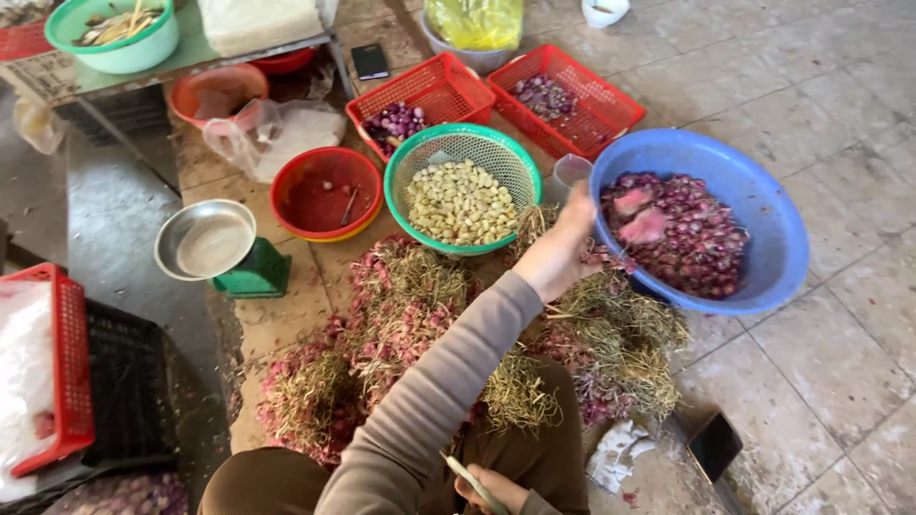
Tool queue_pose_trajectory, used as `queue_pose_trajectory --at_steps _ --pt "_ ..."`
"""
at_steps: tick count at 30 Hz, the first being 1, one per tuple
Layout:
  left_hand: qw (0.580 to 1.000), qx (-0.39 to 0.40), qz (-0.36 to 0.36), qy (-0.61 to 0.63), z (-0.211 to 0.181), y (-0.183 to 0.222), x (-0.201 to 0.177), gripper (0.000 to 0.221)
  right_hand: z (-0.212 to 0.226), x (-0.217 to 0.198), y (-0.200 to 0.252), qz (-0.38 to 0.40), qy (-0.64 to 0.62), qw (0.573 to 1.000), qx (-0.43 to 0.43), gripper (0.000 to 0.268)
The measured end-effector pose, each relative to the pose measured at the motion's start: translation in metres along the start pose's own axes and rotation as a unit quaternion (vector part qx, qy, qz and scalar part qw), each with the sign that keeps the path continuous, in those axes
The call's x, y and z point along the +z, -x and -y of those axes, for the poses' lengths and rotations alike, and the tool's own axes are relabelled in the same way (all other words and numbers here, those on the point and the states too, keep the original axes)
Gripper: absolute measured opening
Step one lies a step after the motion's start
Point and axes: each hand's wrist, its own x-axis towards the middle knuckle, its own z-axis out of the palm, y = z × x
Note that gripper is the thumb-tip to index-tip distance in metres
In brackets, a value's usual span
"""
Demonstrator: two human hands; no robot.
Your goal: Trimming shallot bulbs from their dried stalks using scissors in a processing area.
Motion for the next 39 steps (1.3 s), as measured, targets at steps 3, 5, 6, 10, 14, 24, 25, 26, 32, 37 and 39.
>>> queue_pose_trajectory --at_steps 3,5,6,10,14,24,25,26,32,37,39 --pt "0.967 0.037 0.047 -0.249 0.027 0.000 -0.018 0.124 -0.014 -0.018 0.007 -0.035 -0.083 0.989 -0.115 0.020" --pt "0.782 -0.043 0.111 -0.612 0.051 0.018 -0.044 0.079 -0.025 -0.020 0.040 -0.130 0.562 0.737 -0.353 0.030" --pt "0.782 -0.044 0.114 -0.612 0.060 0.036 -0.056 0.079 -0.023 -0.010 0.049 -0.131 0.560 0.738 -0.353 0.030" --pt "0.575 -0.290 0.137 -0.753 0.111 0.085 -0.115 0.088 -0.012 0.017 0.089 -0.084 0.361 0.917 -0.145 0.021" --pt "0.720 -0.131 -0.062 -0.679 0.123 0.120 -0.153 0.035 -0.011 0.016 0.059 -0.014 0.149 0.988 -0.038 0.014" --pt "0.700 0.215 -0.358 -0.580 0.069 0.200 -0.221 0.058 -0.017 0.009 0.063 0.077 0.078 0.989 -0.099 0.008" --pt "0.706 0.233 -0.413 -0.527 0.070 0.197 -0.205 0.050 -0.014 0.008 0.062 0.011 0.209 0.969 -0.130 0.011" --pt "0.707 0.249 -0.465 -0.471 0.071 0.195 -0.189 0.042 -0.012 0.009 0.060 -0.054 0.334 0.928 -0.158 0.016" --pt "0.796 -0.152 -0.168 -0.561 0.174 0.163 -0.140 0.007 -0.007 0.053 0.120 -0.144 0.550 0.809 -0.149 0.020" --pt "0.760 -0.301 -0.081 -0.570 0.241 0.146 -0.176 0.062 0.005 0.077 0.126 -0.106 0.263 0.957 -0.055 0.022" --pt "0.752 -0.326 -0.069 -0.569 0.195 0.151 -0.147 0.076 0.009 0.069 0.125 -0.139 0.481 0.860 -0.098 0.036"
